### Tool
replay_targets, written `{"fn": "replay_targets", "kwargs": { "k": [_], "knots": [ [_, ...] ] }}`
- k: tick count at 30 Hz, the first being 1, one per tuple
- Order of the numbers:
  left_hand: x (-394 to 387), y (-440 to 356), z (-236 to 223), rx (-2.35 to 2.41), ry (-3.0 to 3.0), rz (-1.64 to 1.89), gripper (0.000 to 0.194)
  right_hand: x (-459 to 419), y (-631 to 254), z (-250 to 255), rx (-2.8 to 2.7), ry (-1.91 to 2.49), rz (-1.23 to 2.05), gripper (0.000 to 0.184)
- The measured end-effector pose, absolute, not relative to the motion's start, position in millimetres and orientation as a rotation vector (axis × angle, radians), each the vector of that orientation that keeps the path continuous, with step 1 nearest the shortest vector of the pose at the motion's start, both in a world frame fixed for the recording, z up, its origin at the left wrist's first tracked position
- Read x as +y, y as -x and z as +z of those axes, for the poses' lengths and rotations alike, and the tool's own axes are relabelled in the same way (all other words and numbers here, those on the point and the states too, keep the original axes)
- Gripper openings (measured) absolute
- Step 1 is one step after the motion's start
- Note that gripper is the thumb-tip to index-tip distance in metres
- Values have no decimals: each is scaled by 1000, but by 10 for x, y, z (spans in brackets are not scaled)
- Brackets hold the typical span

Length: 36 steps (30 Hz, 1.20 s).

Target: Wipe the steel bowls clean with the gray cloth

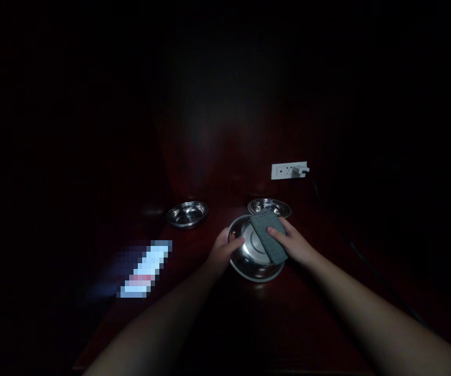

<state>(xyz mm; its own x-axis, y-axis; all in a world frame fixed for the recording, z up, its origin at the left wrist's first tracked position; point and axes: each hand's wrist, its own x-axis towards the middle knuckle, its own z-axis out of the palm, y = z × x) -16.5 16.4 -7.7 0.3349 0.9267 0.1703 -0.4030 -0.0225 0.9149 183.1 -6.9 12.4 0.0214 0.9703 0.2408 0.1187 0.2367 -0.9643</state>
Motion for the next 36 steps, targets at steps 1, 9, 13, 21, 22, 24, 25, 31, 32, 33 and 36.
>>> {"fn": "replay_targets", "kwargs": {
  "k": [1, 9, 13, 21, 22, 24, 25, 31, 32, 33, 36],
  "knots": [
    [161, 164, -73, 597, -1130, 1166, 44, -67, -1834, 123, -1368, 1116, 953, 49],
    [121, 161, -34, 612, -1132, 1173, 44, -53, -1843, 134, -1353, 1090, 942, 53],
    [109, 154, -16, 590, -1120, 1166, 45, -45, -1850, 134, -1338, 1125, 928, 54],
    [108, 155, -10, 614, -1125, 1172, 44, -38, -1851, 144, -1332, 1156, 901, 49],
    [107, 152, -8, 613, -1125, 1171, 44, -40, -1849, 145, -1333, 1153, 909, 49],
    [108, 147, -7, 607, -1122, 1166, 44, -44, -1848, 139, -1335, 1154, 928, 49],
    [109, 144, -8, 604, -1119, 1163, 44, -45, -1850, 133, -1343, 1157, 936, 50],
    [113, 139, -30, 577, -1099, 1150, 42, -46, -1879, 69, -1478, 1096, 973, 53],
    [112, 138, -31, 576, -1098, 1154, 42, -44, -1884, 59, -1496, 1078, 975, 54],
    [110, 137, -30, 576, -1097, 1156, 42, -42, -1888, 50, -1510, 1064, 975, 56],
    [105, 133, -17, 567, -1100, 1152, 41, -39, -1900, 34, -1538, 1039, 986, 63]
  ]
}}
